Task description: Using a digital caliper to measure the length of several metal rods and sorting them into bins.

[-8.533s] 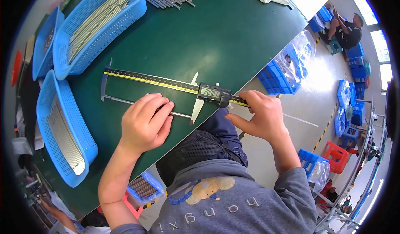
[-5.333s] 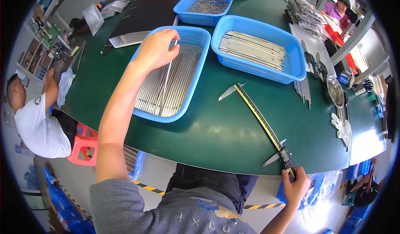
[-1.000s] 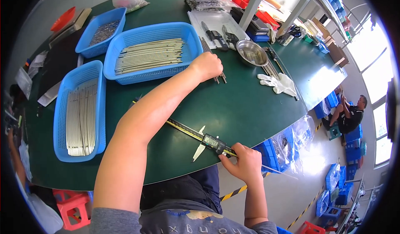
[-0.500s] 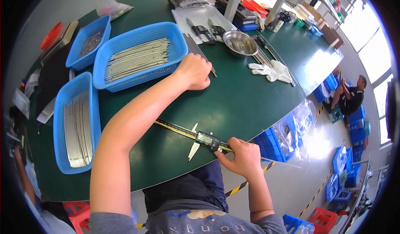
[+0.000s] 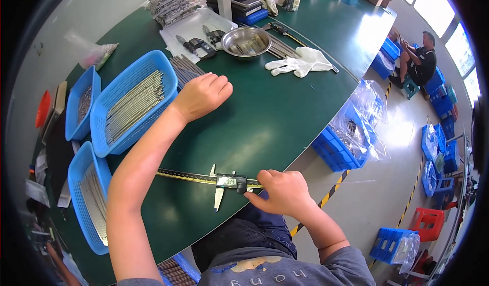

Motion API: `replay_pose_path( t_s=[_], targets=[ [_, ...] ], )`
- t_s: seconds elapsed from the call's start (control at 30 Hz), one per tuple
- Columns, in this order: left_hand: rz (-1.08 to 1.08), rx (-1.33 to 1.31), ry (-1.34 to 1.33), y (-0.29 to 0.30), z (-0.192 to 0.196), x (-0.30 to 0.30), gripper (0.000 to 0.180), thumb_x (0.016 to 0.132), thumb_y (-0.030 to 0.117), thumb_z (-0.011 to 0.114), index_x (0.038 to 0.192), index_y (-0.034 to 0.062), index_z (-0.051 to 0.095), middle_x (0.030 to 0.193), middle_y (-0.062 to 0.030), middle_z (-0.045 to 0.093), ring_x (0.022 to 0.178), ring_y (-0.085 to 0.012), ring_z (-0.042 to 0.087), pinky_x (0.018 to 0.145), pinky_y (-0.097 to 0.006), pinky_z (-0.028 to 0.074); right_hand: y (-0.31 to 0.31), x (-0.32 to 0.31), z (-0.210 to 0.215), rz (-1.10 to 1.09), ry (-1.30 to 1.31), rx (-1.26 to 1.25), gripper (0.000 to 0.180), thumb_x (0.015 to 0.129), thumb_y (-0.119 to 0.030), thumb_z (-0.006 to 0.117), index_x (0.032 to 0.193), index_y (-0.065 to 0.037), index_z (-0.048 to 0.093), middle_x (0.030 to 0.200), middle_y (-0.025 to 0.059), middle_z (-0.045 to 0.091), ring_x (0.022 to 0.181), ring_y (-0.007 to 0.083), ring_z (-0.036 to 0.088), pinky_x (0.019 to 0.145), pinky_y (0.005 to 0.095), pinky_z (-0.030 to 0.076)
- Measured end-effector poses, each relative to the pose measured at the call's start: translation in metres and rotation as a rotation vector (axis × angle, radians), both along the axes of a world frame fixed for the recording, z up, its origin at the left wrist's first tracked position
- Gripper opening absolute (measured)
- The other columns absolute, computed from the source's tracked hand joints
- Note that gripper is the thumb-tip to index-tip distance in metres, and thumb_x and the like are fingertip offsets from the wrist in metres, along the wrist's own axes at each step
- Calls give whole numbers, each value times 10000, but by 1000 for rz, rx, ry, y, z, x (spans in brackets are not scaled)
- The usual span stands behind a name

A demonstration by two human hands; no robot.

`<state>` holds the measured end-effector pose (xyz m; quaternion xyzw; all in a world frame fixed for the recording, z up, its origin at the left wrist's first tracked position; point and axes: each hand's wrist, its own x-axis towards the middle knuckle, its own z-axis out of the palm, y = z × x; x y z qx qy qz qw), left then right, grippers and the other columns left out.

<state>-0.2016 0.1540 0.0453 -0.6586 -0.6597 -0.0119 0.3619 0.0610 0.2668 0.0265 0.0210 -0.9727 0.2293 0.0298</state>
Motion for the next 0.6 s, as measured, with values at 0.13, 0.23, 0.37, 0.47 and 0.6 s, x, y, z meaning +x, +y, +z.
replay_pose_path(
  t_s=[0.13, 0.23, 0.37, 0.47, 0.6],
  targets=[
    [-189, -60, 64, 29, 17, 20, 154, 691, 117, 591, 820, 73, 519, 812, -46, 541, 755, -178, 578, 710, -293, 522, 2, 0, -1, -10, -4, -1, 412, 749, -431, 649, 677, -55, 498, 589, 77, 548, 494, 275, 579, 431, 378, 440],
    [-403, 32, 109, 61, 23, 38, 177, 667, 119, 619, 809, 79, 521, 842, -39, 548, 786, -173, 576, 717, -289, 532, 2, -3, -1, -20, -4, -7, 423, 743, -441, 656, 658, -61, 492, 584, 69, 544, 498, 275, 580, 437, 376, 436],
    [-505, 92, 155, 119, 31, 34, 165, 663, 135, 606, 790, 80, 515, 802, -26, 515, 698, -155, 541, 633, -260, 506, 1, 0, 0, -20, 41, -3, 412, 749, -440, 653, 668, -70, 492, 583, 70, 544, 497, 275, 582, 437, 375, 447],
    [-469, 71, 184, 155, 26, 15, 117, 686, 145, 581, 739, 92, 491, 757, -20, 502, 692, -151, 562, 602, -256, 492, -1, 0, 0, 23, 47, -8, 387, 774, -421, 624, 709, -57, 512, 616, 93, 564, 489, 278, 585, 428, 377, 469],
    [-349, 30, 157, 181, 0, -12, 85, 702, 149, 568, 718, 103, 498, 741, -17, 520, 679, -153, 575, 594, -259, 486, -2, -1, -5, 42, 60, -13, 388, 789, -416, 615, 703, -54, 505, 611, 93, 562, 479, 271, 584, 416, 361, 468]
  ],
)
